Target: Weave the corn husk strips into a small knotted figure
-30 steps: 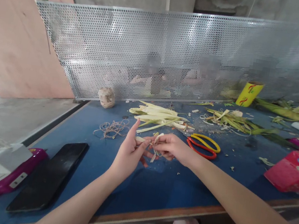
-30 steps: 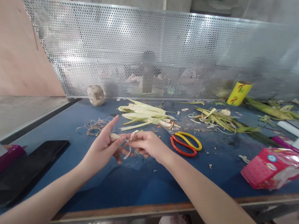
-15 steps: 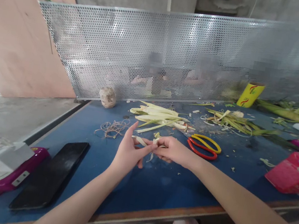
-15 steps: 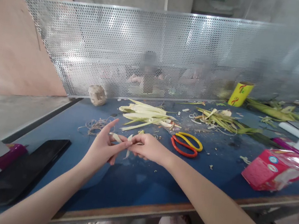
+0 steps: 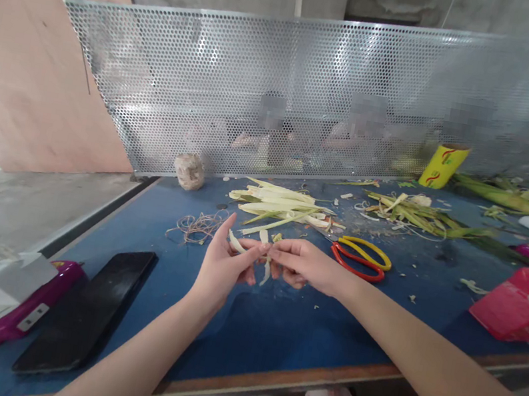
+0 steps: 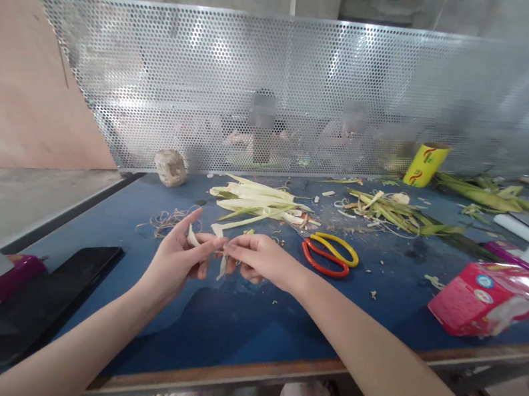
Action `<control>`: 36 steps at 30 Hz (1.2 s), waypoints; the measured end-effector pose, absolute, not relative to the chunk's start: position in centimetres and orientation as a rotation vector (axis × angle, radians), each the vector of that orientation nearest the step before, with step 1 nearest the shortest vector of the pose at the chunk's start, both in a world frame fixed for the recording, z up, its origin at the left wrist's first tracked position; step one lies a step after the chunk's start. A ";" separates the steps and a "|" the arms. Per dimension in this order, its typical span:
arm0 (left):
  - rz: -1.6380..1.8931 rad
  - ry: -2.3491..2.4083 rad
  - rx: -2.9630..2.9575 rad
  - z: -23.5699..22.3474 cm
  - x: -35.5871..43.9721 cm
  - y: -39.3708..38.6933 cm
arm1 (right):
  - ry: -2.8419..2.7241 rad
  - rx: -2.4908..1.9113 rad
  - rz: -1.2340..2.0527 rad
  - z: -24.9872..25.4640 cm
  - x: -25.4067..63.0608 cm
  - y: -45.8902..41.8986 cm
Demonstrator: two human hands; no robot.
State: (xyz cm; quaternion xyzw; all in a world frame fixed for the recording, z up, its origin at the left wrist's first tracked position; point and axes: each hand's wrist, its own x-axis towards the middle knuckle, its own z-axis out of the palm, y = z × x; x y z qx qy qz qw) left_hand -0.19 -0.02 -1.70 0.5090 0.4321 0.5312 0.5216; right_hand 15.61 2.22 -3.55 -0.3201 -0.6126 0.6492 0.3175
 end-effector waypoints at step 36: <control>1.301 1.136 1.698 -2.7 -0.8 -0.2 | -1.854 -0.826 1.224 -2.5 15.8 1.1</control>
